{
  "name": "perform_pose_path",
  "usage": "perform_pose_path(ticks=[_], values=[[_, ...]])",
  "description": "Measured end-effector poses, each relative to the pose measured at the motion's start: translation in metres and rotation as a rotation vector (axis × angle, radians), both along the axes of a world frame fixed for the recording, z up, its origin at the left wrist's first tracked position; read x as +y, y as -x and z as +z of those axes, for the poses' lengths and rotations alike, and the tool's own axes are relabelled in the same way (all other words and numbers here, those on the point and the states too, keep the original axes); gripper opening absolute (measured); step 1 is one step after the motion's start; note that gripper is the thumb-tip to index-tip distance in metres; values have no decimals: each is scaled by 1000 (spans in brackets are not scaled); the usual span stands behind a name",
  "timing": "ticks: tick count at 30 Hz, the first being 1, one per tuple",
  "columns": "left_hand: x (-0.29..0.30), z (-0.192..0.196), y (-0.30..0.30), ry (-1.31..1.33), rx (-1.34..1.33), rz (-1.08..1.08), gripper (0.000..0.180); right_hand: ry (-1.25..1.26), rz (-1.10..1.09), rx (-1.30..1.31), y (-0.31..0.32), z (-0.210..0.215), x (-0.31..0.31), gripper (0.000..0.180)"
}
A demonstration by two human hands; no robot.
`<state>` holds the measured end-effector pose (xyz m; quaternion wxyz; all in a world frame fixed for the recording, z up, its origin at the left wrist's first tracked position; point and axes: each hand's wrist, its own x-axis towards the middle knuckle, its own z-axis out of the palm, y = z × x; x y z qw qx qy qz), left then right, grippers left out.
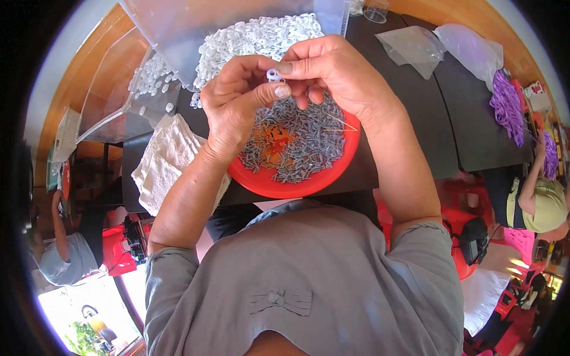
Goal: Assembling small white plastic components by joining them with grey rubber rings at a workshop table.
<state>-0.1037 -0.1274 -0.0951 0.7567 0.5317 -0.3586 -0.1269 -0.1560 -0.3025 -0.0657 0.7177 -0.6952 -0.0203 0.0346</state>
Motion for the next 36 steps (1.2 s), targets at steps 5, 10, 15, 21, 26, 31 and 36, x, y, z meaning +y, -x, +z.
perform_pose_path(ticks=[5,10,15,21,26,31,36], values=[[0,-8,-3,-27,-149,93,21,-131,15,25,1,-1,7,21],[1,-8,-5,-34,-274,158,20,-200,0,25,1,-7,11,21],[-1,-4,-7,-143,-470,303,24,-255,-41,11,1,-10,15,21],[-4,-14,-13,-38,-274,193,24,-211,-87,-3,3,-4,15,21],[0,-4,-5,-72,-316,210,23,-234,-44,-4,2,-9,14,17],[3,-3,-4,-59,-433,244,20,-317,-64,25,4,-12,21,17],[4,4,0,-91,-236,188,19,-334,-57,-1,4,-13,22,17]])
